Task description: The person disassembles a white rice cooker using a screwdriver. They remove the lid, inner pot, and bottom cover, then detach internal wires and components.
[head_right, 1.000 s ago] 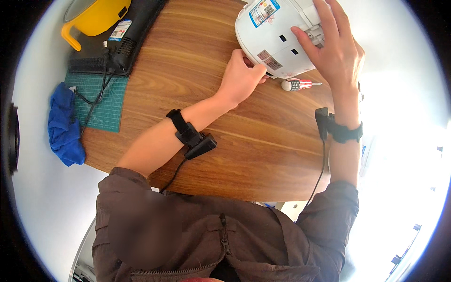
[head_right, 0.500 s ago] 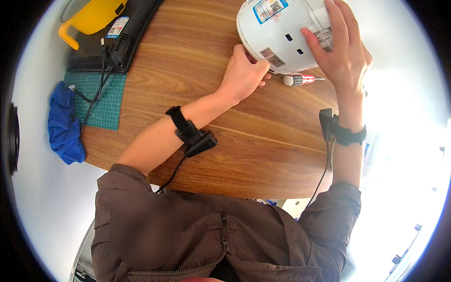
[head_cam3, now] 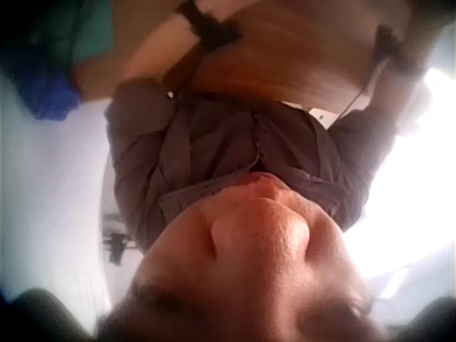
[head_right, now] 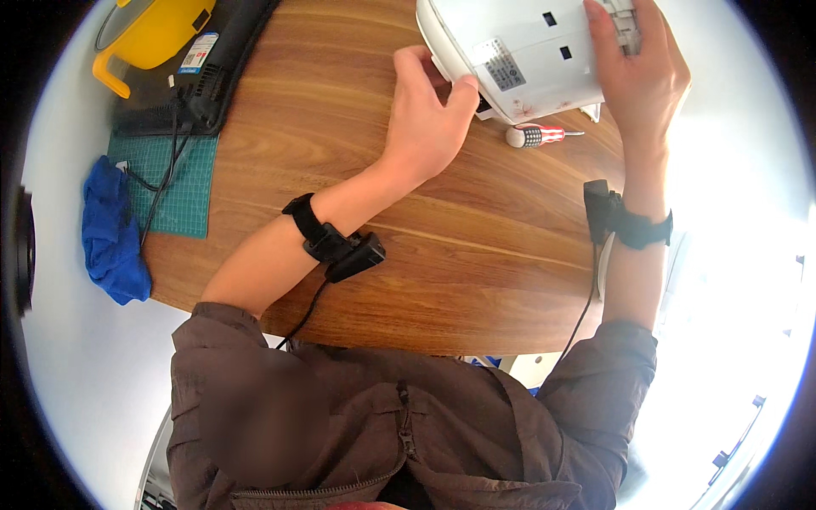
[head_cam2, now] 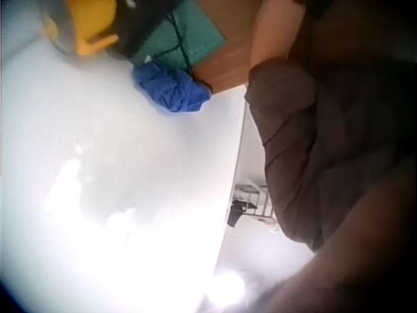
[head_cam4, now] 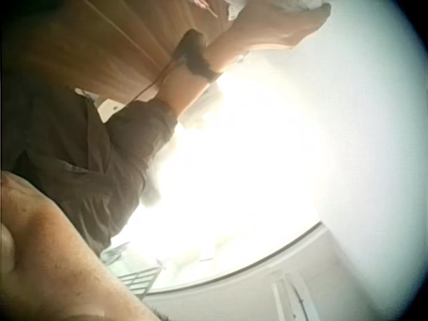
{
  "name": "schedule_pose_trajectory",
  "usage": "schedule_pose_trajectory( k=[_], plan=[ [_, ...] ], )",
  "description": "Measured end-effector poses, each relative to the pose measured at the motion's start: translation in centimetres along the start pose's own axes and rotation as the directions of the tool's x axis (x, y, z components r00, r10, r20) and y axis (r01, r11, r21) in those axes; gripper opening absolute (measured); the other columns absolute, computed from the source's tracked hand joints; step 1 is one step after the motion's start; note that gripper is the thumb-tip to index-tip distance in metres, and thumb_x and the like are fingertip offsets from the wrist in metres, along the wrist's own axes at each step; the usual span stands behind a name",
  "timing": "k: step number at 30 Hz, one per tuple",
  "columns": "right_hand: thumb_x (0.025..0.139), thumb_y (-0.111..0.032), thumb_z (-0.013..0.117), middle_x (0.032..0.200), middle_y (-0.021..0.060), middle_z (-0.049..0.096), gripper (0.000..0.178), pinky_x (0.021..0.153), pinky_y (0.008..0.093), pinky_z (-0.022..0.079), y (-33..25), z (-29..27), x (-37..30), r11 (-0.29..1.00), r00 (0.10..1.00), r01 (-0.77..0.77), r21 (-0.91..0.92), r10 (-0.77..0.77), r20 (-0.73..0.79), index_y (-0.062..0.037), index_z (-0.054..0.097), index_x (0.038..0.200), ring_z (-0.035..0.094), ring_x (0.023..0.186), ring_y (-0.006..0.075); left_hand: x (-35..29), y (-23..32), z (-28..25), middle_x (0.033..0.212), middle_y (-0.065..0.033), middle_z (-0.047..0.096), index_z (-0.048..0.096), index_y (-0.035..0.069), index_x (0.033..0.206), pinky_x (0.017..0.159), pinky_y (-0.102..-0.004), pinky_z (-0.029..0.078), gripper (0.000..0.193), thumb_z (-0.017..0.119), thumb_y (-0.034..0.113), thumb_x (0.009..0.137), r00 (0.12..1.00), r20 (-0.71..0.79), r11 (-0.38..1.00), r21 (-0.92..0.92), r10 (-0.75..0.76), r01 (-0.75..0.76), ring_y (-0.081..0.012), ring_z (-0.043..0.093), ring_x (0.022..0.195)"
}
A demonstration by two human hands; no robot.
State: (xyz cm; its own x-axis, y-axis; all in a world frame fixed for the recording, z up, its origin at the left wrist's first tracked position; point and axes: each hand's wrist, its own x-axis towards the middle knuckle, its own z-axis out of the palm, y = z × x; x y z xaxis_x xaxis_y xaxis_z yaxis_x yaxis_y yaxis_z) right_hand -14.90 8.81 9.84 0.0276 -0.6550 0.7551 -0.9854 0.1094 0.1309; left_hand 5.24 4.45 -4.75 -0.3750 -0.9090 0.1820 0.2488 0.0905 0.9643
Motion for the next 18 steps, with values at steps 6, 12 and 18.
schedule_pose_trajectory(
  k=[6,12,18],
  plan=[
    [0.099,-0.02,0.072,0.118,0.0231,0.076,0.041,0.094,0.0414,0.058,0.9,0.8,1.3,0.877,0.926,-0.378,0.296,0.363,0.105,-0.0021,0.068,0.136,0.074,0.108,0.0299,3.5,-0.7,-1.2,0.11,-0.0166,0.058,0.048,-0.003,0.121,0.083,-0.044,0.053,0.039,0.064,0.027,0.1,0.656,-0.177,0.66,0.415,0.734,-0.627,-0.03,0.062,0.094],
    [0.104,-0.028,0.069,0.107,0.015,0.079,0.036,0.09,0.0357,0.058,1.0,1.9,1.7,0.829,0.894,-0.444,0.34,0.385,0.23,-0.0025,0.073,0.129,0.072,0.1,0.0192,7.1,2.2,-4.7,0.129,-0.0238,0.059,0.064,-0.004,0.13,0.104,-0.0437,0.046,0.046,0.053,0.036,0.111,0.555,0.029,0.544,0.159,0.831,-0.824,-0.0356,0.058,0.119],
    [0.104,-0.031,0.069,0.108,0.0151,0.079,0.038,0.092,0.0363,0.057,1.5,4.5,2.5,0.757,0.872,-0.476,0.448,0.337,0.356,-0.0032,0.074,0.13,0.072,0.102,0.0197,8.1,4.9,-7.1,0.116,-0.02,0.061,0.067,-0.002,0.116,0.09,-0.0396,0.048,0.028,0.06,0.019,0.1,0.559,0.209,0.498,0.282,0.803,-0.82,-0.032,0.058,0.103]
  ],
)
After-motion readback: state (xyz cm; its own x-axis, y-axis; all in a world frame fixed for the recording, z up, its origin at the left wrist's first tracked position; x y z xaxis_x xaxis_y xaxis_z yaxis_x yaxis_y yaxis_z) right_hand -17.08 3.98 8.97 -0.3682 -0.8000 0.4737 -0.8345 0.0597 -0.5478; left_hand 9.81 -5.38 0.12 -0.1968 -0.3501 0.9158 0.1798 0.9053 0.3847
